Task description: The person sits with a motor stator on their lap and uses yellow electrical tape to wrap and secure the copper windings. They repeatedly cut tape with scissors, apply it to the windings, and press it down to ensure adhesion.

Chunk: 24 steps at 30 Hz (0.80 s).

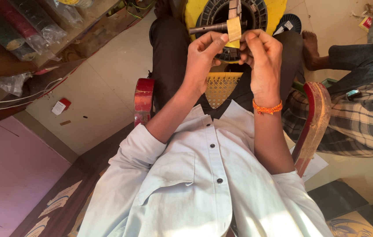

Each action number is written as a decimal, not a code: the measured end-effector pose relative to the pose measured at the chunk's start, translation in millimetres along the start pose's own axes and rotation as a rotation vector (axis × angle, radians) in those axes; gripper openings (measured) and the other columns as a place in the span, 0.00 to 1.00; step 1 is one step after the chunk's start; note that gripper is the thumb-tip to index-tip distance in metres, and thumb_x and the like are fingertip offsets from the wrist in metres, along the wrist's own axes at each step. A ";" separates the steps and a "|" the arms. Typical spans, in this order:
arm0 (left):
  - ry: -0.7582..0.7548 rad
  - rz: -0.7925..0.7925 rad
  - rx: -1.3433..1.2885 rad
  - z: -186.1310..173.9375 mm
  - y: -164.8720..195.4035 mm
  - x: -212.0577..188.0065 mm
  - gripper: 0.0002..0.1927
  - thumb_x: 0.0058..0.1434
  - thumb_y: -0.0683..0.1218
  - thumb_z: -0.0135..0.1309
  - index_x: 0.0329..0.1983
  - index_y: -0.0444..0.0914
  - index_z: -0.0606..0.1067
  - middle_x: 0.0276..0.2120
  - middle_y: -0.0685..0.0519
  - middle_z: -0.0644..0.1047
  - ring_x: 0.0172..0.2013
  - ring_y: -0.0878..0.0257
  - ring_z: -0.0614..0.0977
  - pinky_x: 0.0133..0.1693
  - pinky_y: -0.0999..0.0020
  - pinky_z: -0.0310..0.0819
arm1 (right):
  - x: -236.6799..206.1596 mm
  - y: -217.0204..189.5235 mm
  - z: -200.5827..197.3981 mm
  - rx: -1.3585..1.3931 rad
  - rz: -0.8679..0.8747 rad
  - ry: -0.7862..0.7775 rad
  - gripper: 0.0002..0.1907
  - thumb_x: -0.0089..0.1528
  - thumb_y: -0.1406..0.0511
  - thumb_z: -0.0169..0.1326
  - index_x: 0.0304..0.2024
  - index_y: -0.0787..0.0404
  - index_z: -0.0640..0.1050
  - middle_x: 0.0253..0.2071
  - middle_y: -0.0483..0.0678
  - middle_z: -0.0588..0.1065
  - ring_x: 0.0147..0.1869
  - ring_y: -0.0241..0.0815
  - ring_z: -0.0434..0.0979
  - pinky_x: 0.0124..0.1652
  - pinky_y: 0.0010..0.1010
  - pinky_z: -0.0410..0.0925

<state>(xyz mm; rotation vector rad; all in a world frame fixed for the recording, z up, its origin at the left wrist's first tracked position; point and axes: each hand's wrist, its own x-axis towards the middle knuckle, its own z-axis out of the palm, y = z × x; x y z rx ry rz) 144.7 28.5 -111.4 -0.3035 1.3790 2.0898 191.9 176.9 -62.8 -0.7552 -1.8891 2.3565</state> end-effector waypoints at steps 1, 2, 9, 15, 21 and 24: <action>-0.010 0.009 -0.022 0.3 -1.7 -0.4 0.11 0.65 0.53 0.60 0.35 0.41 0.79 0.29 0.64 0.74 0.33 0.76 0.72 0.34 0.76 0.65 | -2.0 -1.5 -0.6 -0.006 -0.011 -0.007 0.15 0.71 0.59 0.53 0.39 0.65 0.79 0.33 0.43 0.74 0.32 0.29 0.71 0.34 0.21 0.67; -0.013 0.028 -0.042 0.9 -3.4 -0.8 0.11 0.66 0.52 0.60 0.37 0.41 0.79 0.30 0.64 0.74 0.33 0.76 0.72 0.35 0.76 0.65 | -3.8 -2.7 -0.6 -0.028 -0.020 -0.008 0.15 0.71 0.59 0.53 0.40 0.65 0.79 0.33 0.43 0.74 0.32 0.29 0.72 0.34 0.21 0.67; 0.029 0.149 0.018 7.0 -11.2 -4.0 0.12 0.69 0.52 0.57 0.41 0.39 0.79 0.35 0.61 0.79 0.36 0.75 0.75 0.37 0.75 0.67 | -2.1 -7.2 3.6 -0.157 -0.079 -0.045 0.14 0.70 0.61 0.56 0.42 0.69 0.79 0.33 0.42 0.74 0.33 0.29 0.71 0.35 0.22 0.68; 0.036 0.154 0.055 6.9 -9.0 -3.4 0.11 0.69 0.52 0.55 0.40 0.39 0.78 0.35 0.62 0.78 0.36 0.75 0.75 0.38 0.75 0.68 | 1.3 -7.6 7.6 -0.106 -0.006 -0.009 0.11 0.68 0.64 0.56 0.40 0.68 0.79 0.30 0.41 0.73 0.31 0.29 0.71 0.33 0.22 0.67; 0.032 0.135 0.061 3.1 -4.8 -0.6 0.09 0.68 0.49 0.55 0.40 0.39 0.79 0.34 0.62 0.78 0.36 0.74 0.74 0.38 0.74 0.67 | 7.1 -6.5 6.1 -0.031 0.068 -0.017 0.10 0.67 0.64 0.55 0.39 0.66 0.79 0.29 0.41 0.72 0.30 0.29 0.71 0.33 0.22 0.69; 0.036 0.148 0.073 2.6 -4.9 -1.0 0.09 0.68 0.48 0.55 0.40 0.38 0.79 0.35 0.61 0.79 0.36 0.74 0.75 0.38 0.74 0.67 | 8.4 -4.4 5.5 -0.020 0.071 -0.018 0.10 0.67 0.63 0.56 0.39 0.66 0.79 0.29 0.41 0.72 0.30 0.29 0.71 0.33 0.22 0.68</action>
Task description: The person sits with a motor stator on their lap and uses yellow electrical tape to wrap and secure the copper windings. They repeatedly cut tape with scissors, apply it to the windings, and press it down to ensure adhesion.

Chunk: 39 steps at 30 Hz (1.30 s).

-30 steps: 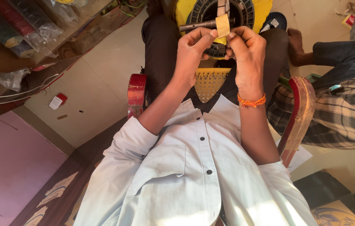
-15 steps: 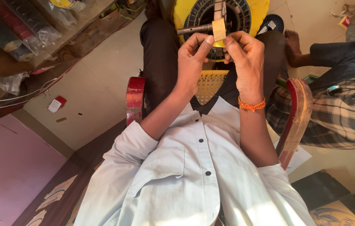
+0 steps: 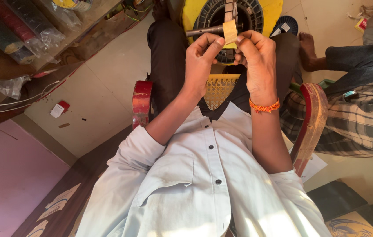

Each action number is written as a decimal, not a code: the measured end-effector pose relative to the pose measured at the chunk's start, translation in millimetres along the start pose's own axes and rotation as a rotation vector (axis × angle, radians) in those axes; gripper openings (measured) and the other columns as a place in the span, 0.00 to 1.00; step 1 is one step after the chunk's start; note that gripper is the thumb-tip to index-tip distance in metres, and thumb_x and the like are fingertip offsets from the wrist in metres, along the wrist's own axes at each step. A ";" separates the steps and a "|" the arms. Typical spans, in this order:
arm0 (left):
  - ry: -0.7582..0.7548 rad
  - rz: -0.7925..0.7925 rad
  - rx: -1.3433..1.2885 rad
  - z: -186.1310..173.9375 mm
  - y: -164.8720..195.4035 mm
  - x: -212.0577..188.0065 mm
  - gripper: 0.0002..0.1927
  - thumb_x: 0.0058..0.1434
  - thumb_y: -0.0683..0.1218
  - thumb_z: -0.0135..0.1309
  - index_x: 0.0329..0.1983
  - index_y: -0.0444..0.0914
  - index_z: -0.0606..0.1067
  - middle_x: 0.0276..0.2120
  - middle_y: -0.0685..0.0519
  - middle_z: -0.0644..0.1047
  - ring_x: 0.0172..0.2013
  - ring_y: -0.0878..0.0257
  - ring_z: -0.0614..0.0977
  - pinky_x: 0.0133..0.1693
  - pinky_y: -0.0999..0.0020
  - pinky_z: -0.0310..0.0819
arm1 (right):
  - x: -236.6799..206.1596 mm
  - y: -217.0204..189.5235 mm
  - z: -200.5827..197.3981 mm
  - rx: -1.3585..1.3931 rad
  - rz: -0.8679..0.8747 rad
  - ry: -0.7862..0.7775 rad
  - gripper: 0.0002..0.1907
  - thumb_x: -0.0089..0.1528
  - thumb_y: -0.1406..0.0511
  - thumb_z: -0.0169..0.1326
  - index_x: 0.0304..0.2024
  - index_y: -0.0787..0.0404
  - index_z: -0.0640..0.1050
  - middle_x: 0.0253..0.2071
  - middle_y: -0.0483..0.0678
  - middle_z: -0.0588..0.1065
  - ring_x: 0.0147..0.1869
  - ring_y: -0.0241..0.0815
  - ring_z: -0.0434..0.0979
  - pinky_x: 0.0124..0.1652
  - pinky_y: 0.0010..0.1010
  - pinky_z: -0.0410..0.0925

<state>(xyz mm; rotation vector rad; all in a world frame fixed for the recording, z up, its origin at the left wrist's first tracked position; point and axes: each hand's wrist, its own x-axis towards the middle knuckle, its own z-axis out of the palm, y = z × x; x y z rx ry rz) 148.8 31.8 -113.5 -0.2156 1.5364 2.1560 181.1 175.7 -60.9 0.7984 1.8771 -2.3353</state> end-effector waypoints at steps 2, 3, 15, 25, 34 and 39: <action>0.000 0.017 0.001 0.2 -0.2 -0.4 0.09 0.68 0.48 0.55 0.40 0.38 0.79 0.35 0.61 0.79 0.36 0.74 0.75 0.38 0.74 0.67 | 0.3 0.7 -0.4 -0.007 -0.005 0.004 0.10 0.68 0.63 0.56 0.39 0.66 0.79 0.29 0.41 0.72 0.30 0.29 0.71 0.33 0.22 0.68; 0.001 0.024 -0.001 0.4 -0.4 -1.0 0.09 0.68 0.48 0.56 0.40 0.38 0.79 0.35 0.61 0.79 0.36 0.74 0.75 0.38 0.74 0.67 | -0.1 0.9 -0.5 -0.017 -0.008 0.007 0.10 0.67 0.63 0.56 0.39 0.66 0.79 0.29 0.40 0.72 0.30 0.29 0.71 0.32 0.22 0.68; 0.027 -0.076 -0.007 -0.6 0.0 0.0 0.11 0.68 0.50 0.58 0.40 0.37 0.81 0.33 0.62 0.79 0.33 0.75 0.73 0.38 0.75 0.65 | 3.5 5.9 -0.6 -0.101 -0.081 0.020 0.11 0.68 0.64 0.58 0.38 0.67 0.79 0.28 0.39 0.72 0.30 0.27 0.70 0.32 0.21 0.65; -0.011 0.025 -0.041 0.5 -8.8 -2.8 0.14 0.69 0.54 0.58 0.43 0.37 0.80 0.33 0.62 0.76 0.34 0.75 0.72 0.36 0.76 0.66 | 5.4 29.0 2.6 -0.314 -0.308 0.151 0.10 0.71 0.66 0.57 0.37 0.68 0.76 0.30 0.40 0.71 0.33 0.27 0.66 0.33 0.22 0.62; 0.029 0.305 -0.021 4.2 -6.9 -9.7 0.12 0.67 0.43 0.63 0.50 0.38 0.75 0.29 0.65 0.69 0.31 0.77 0.67 0.34 0.79 0.62 | -15.3 22.3 -1.7 -0.245 -0.511 0.104 0.12 0.73 0.63 0.58 0.45 0.67 0.74 0.38 0.41 0.71 0.37 0.29 0.67 0.37 0.22 0.63; 0.034 0.259 0.109 5.3 -1.0 -11.4 0.10 0.67 0.42 0.63 0.50 0.38 0.78 0.28 0.64 0.69 0.29 0.77 0.65 0.31 0.79 0.58 | -17.1 17.6 4.4 -0.490 -0.683 0.135 0.14 0.73 0.61 0.59 0.48 0.68 0.79 0.46 0.47 0.72 0.42 0.35 0.71 0.39 0.25 0.66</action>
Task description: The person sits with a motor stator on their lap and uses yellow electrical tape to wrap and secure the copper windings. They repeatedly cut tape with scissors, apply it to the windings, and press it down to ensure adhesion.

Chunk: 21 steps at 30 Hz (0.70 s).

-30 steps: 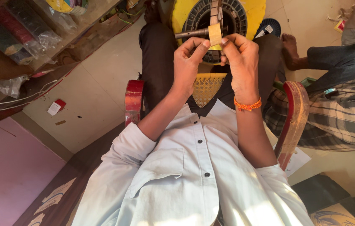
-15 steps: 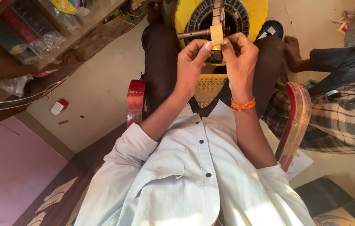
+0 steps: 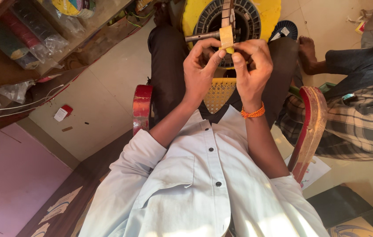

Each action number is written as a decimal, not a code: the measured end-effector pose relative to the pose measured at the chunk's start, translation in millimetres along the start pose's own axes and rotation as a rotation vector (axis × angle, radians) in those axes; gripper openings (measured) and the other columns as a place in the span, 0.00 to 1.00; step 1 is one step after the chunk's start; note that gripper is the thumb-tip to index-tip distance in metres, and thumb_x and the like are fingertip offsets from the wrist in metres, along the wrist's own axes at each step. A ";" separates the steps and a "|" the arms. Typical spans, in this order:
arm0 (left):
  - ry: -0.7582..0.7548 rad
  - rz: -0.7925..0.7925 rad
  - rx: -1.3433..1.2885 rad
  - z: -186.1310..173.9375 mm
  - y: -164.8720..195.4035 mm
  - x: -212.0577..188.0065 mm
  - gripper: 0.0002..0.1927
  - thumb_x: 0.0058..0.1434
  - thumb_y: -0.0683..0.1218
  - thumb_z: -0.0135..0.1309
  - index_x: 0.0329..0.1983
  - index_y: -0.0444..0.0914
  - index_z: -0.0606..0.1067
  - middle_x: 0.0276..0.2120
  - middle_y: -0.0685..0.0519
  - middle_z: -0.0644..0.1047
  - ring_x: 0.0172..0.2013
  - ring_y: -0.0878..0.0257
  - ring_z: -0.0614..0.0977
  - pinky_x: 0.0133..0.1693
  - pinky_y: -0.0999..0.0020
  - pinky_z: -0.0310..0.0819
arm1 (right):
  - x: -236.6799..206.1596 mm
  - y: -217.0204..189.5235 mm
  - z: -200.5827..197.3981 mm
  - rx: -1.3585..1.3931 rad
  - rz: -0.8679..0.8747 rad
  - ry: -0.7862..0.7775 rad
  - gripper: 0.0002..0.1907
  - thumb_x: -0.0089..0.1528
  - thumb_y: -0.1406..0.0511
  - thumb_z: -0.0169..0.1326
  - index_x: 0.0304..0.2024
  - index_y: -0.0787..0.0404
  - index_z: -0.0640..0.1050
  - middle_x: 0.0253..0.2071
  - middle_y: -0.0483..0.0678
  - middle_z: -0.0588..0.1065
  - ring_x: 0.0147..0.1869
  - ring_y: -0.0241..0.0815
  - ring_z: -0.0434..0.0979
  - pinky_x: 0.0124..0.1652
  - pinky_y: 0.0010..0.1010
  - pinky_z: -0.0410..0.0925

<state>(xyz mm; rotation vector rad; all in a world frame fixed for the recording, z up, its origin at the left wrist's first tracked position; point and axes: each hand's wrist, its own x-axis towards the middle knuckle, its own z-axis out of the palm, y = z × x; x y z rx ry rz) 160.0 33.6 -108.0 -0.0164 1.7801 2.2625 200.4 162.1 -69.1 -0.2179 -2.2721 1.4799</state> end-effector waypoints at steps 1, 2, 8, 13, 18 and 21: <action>-0.004 -0.019 -0.012 0.0 0.5 0.7 0.09 0.67 0.42 0.63 0.49 0.38 0.79 0.27 0.63 0.69 0.28 0.77 0.65 0.31 0.79 0.58 | -0.2 -1.2 0.3 -0.031 -0.006 -0.002 0.14 0.73 0.60 0.58 0.49 0.67 0.80 0.47 0.48 0.72 0.44 0.36 0.71 0.39 0.26 0.66; -0.003 -0.018 -0.004 -0.1 0.7 1.3 0.09 0.67 0.42 0.63 0.48 0.37 0.79 0.28 0.63 0.69 0.28 0.77 0.65 0.31 0.79 0.58 | -0.8 -2.2 0.5 -0.031 -0.004 -0.002 0.14 0.73 0.60 0.58 0.49 0.68 0.80 0.47 0.49 0.72 0.44 0.37 0.72 0.41 0.27 0.67; -0.008 0.130 0.120 -4.1 4.0 2.7 0.07 0.66 0.42 0.64 0.43 0.34 0.81 0.35 0.58 0.74 0.34 0.72 0.73 0.38 0.74 0.68 | -9.0 -2.5 0.4 -0.124 -0.091 0.016 0.11 0.71 0.68 0.53 0.52 0.68 0.80 0.50 0.52 0.73 0.49 0.45 0.75 0.48 0.31 0.70; 0.057 0.151 0.208 -0.1 12.8 1.1 0.07 0.63 0.42 0.65 0.41 0.34 0.82 0.31 0.56 0.72 0.32 0.70 0.69 0.34 0.72 0.64 | -23.1 0.5 15.3 -0.294 -0.140 0.111 0.21 0.64 0.80 0.48 0.58 0.64 0.81 0.53 0.54 0.73 0.54 0.49 0.77 0.53 0.35 0.73; 0.127 0.257 0.402 6.9 24.2 -3.3 0.06 0.62 0.40 0.65 0.41 0.35 0.82 0.28 0.55 0.73 0.27 0.69 0.71 0.30 0.72 0.66 | -29.7 6.1 23.4 -0.391 -0.173 0.126 0.26 0.62 0.82 0.48 0.61 0.64 0.78 0.54 0.55 0.72 0.54 0.51 0.75 0.49 0.37 0.71; 0.118 0.362 0.477 5.8 29.8 -3.8 0.07 0.62 0.38 0.65 0.43 0.36 0.81 0.28 0.53 0.71 0.27 0.67 0.71 0.30 0.71 0.67 | -30.7 10.5 25.4 -0.397 -0.178 0.126 0.25 0.63 0.81 0.48 0.61 0.63 0.78 0.54 0.55 0.72 0.54 0.52 0.75 0.50 0.38 0.71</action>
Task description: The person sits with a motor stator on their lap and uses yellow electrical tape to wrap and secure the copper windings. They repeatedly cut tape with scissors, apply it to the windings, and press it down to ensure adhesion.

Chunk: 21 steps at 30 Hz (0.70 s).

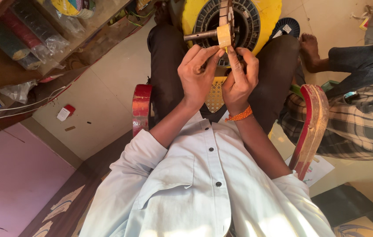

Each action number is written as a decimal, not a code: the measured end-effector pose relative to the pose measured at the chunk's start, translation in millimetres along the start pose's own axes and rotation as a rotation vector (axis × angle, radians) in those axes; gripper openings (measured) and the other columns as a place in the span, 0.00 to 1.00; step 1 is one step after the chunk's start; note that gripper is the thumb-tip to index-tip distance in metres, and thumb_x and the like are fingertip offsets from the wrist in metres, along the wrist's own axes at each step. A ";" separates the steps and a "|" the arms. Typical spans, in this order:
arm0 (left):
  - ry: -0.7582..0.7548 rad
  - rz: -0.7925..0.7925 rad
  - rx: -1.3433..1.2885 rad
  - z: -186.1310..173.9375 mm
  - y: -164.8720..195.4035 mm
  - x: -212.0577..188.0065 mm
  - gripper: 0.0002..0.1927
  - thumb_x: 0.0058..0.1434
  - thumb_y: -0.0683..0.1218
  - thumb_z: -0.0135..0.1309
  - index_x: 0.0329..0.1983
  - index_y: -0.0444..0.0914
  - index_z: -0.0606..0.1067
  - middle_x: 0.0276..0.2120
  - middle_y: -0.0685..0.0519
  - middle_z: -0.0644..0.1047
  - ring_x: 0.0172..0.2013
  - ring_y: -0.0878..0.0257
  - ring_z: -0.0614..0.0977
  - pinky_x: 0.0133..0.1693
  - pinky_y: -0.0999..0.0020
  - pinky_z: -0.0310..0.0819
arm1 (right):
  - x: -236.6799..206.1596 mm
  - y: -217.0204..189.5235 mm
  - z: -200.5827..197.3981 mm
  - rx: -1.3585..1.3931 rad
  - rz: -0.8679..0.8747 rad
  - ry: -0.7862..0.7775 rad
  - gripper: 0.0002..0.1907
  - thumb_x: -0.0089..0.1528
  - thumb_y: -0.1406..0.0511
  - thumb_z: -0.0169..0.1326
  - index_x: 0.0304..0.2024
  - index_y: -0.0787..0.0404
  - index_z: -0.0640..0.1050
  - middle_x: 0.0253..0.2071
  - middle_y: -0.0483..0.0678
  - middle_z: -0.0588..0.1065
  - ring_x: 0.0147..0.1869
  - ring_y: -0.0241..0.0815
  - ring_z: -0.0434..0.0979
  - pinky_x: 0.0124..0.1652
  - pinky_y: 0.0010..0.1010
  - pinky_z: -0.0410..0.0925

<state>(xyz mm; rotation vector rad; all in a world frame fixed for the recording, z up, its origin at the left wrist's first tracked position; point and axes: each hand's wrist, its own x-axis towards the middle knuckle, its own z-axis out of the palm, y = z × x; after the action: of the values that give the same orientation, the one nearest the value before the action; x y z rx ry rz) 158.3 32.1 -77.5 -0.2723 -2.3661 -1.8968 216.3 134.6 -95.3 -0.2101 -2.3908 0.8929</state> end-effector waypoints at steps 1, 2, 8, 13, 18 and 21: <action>-0.004 0.054 0.023 -1.2 0.7 0.4 0.08 0.62 0.37 0.65 0.44 0.36 0.80 0.28 0.52 0.71 0.28 0.66 0.71 0.31 0.70 0.67 | -0.8 1.3 0.8 -0.002 0.001 0.005 0.24 0.64 0.81 0.48 0.61 0.63 0.78 0.54 0.55 0.72 0.54 0.52 0.76 0.51 0.38 0.71; -0.013 0.074 0.072 -1.9 1.5 0.3 0.08 0.63 0.37 0.65 0.44 0.36 0.80 0.28 0.52 0.70 0.27 0.64 0.71 0.30 0.69 0.67 | -1.6 2.7 1.8 0.023 0.009 0.007 0.24 0.64 0.81 0.48 0.62 0.63 0.78 0.53 0.55 0.73 0.54 0.52 0.76 0.52 0.39 0.71; -0.148 0.236 0.416 -7.9 6.9 -15.1 0.16 0.67 0.40 0.59 0.58 0.36 0.75 0.32 0.49 0.70 0.31 0.55 0.76 0.35 0.61 0.72 | -9.9 12.5 4.2 0.029 0.013 0.012 0.24 0.66 0.80 0.46 0.63 0.62 0.77 0.53 0.55 0.74 0.55 0.53 0.78 0.55 0.41 0.72; -0.349 0.162 0.500 -8.5 8.4 -30.0 0.29 0.65 0.40 0.55 0.69 0.28 0.66 0.35 0.47 0.71 0.30 0.54 0.77 0.32 0.61 0.73 | -14.8 22.4 10.6 0.014 0.001 0.022 0.27 0.64 0.79 0.47 0.64 0.59 0.77 0.52 0.54 0.73 0.53 0.53 0.77 0.51 0.39 0.72; -0.310 0.215 0.516 -13.2 9.9 -30.6 0.26 0.64 0.39 0.56 0.66 0.34 0.69 0.35 0.50 0.73 0.33 0.55 0.79 0.35 0.61 0.74 | -22.9 30.6 6.9 0.043 -0.002 -0.001 0.27 0.64 0.81 0.47 0.64 0.59 0.77 0.56 0.54 0.70 0.52 0.50 0.76 0.48 0.35 0.71; -0.204 0.240 0.441 -26.5 16.0 -26.9 0.15 0.68 0.40 0.57 0.57 0.41 0.75 0.35 0.53 0.75 0.35 0.58 0.80 0.38 0.63 0.75 | -25.7 32.8 -2.0 0.130 0.073 -0.010 0.25 0.65 0.81 0.47 0.63 0.63 0.77 0.58 0.53 0.69 0.47 0.43 0.74 0.48 0.33 0.71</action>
<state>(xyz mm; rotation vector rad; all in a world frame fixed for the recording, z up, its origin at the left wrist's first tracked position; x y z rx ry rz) 186.9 7.5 -61.4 -0.6966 -2.6543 -1.2574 236.8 152.2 -127.0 -0.2440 -2.3367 1.0813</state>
